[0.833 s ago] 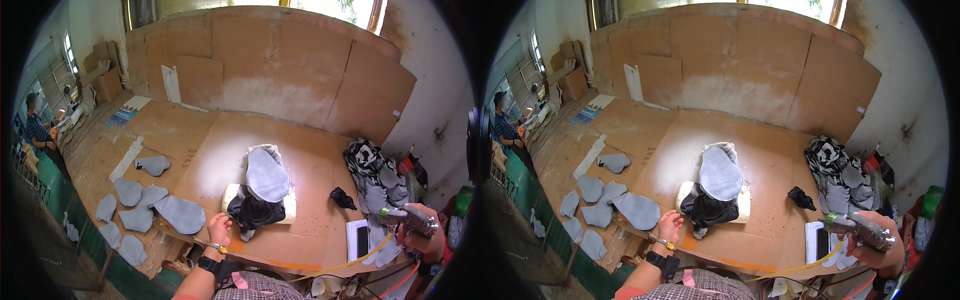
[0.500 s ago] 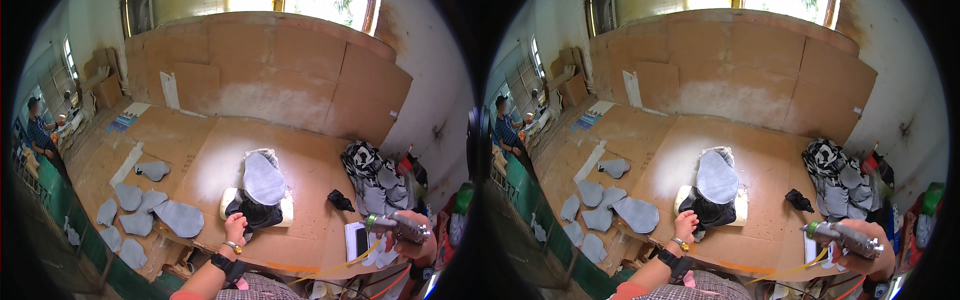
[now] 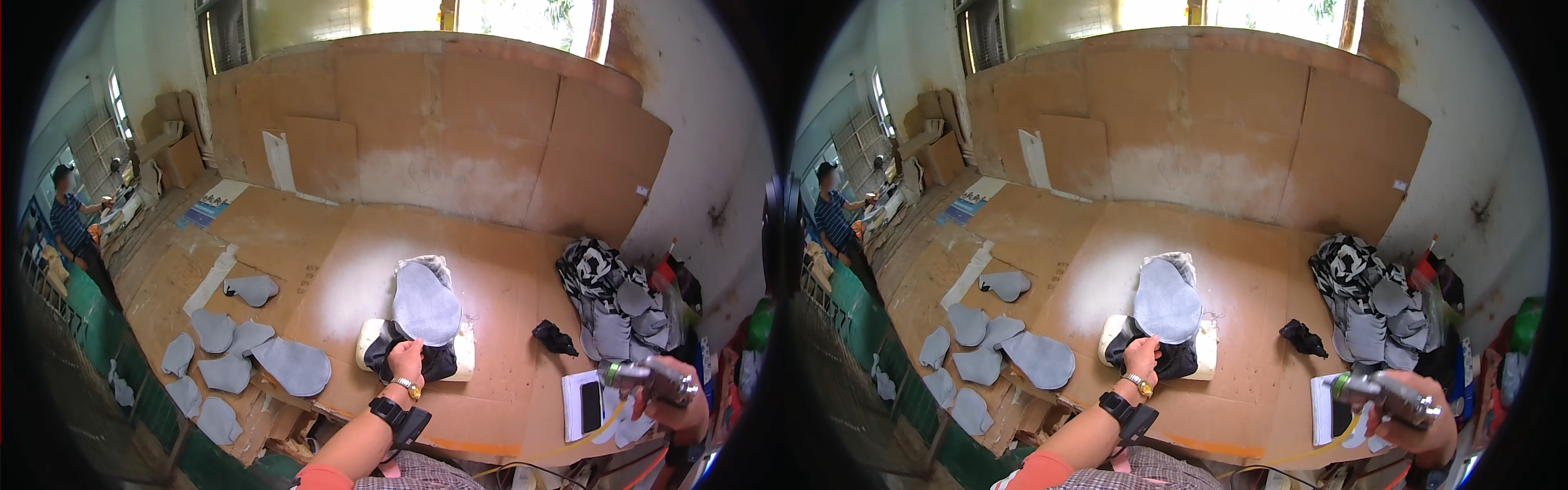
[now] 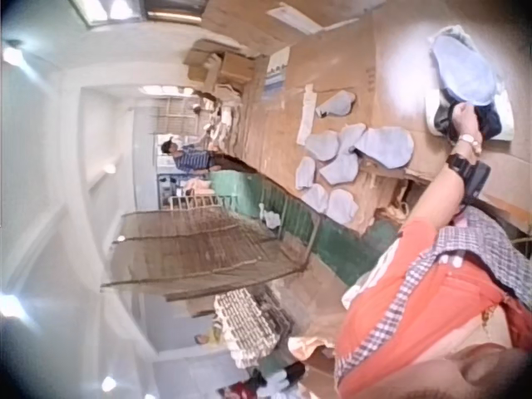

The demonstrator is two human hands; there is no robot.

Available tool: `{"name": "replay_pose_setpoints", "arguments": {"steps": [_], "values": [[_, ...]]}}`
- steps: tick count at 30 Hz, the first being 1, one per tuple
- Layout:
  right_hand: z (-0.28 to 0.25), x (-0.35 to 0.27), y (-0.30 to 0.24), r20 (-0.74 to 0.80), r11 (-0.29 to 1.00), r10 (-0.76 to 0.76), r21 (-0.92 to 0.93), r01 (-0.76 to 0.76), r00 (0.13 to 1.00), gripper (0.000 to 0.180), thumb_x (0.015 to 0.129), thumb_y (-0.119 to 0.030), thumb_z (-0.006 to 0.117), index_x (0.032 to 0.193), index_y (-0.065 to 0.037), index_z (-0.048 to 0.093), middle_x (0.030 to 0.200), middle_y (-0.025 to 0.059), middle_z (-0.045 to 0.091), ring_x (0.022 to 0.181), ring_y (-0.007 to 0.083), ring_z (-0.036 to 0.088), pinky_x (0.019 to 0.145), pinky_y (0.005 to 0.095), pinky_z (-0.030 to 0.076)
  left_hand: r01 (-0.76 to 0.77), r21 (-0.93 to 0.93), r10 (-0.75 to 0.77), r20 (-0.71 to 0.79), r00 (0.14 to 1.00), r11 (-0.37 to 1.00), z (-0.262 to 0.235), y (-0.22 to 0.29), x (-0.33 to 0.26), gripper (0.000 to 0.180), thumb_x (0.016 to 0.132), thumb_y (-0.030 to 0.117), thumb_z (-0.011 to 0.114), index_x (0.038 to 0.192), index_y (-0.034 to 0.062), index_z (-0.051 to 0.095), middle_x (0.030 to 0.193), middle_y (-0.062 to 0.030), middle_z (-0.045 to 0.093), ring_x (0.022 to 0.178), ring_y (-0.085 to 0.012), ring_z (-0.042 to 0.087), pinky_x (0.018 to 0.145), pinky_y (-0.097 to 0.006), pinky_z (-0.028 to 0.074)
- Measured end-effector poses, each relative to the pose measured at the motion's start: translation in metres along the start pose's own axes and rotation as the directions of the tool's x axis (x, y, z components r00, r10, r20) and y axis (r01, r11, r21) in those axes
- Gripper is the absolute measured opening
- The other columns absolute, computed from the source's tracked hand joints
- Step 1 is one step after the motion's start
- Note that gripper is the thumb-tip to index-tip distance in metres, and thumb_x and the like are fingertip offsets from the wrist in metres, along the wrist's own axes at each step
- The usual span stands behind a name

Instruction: Applying adhesive to foam padding and fabric components using a spray gun for assembly.

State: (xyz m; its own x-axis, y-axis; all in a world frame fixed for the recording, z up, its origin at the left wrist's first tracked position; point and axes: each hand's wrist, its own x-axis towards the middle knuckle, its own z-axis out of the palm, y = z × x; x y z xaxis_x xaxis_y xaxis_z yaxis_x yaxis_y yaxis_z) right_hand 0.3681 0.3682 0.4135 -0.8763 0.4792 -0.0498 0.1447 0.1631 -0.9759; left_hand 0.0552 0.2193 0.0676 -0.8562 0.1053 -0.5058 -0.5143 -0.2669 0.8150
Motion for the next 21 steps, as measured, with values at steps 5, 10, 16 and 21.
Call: {"name": "replay_pose_setpoints", "arguments": {"steps": [5,10,16,21], "values": [[0.002,-0.005,0.034,0.061,0.999,-0.019,0.036,0.017,0.998,0.058,0.068,-0.008,0.078,0.118,0.007,0.053,0.084,0.0124,0.064,0.074,0.0187,0.063,0.069,0.0316,0.051,0.007,-0.034,-0.006,0.020,1.000,0.999,0.005,0.007,0.005,0.008,0.079,0.009,0.067,0.081,0.0040,0.061,0.071,-0.0019,0.061,0.062,-0.0120,0.056,0.056,-0.024,0.043],[0.014,-0.001,0.070,0.025,0.995,0.048,0.090,-0.050,0.999,0.061,0.069,-0.014,0.079,0.121,0.003,0.051,0.089,0.0121,0.064,0.075,0.0192,0.064,0.071,0.0318,0.052,0.002,-0.037,0.000,0.072,0.997,0.999,0.021,0.034,-0.001,0.007,0.077,0.012,0.067,0.075,0.0084,0.061,0.068,0.0000,0.061,0.061,-0.0117,0.058,0.053,-0.023,0.038],[0.037,0.004,0.098,0.105,0.986,0.162,0.023,-0.166,0.981,0.061,0.070,-0.009,0.075,0.124,0.003,0.050,0.090,0.0110,0.066,0.080,0.0187,0.065,0.071,0.0312,0.051,-0.159,-0.089,0.178,0.275,0.945,0.983,0.045,0.095,-0.021,0.010,0.083,0.019,0.065,0.081,0.0098,0.060,0.072,0.0003,0.062,0.066,-0.0110,0.059,0.062,-0.025,0.045],[0.052,0.007,0.105,0.104,0.969,0.237,0.042,-0.243,0.966,0.061,0.070,-0.005,0.072,0.127,0.002,0.049,0.096,0.0113,0.064,0.081,0.0184,0.064,0.073,0.0318,0.051,-0.079,-0.329,0.192,0.327,0.925,0.941,0.025,0.178,-0.003,0.013,0.083,0.019,0.066,0.088,0.0098,0.059,0.079,-0.0022,0.063,0.066,-0.0151,0.062,0.060,-0.026,0.047]]}}
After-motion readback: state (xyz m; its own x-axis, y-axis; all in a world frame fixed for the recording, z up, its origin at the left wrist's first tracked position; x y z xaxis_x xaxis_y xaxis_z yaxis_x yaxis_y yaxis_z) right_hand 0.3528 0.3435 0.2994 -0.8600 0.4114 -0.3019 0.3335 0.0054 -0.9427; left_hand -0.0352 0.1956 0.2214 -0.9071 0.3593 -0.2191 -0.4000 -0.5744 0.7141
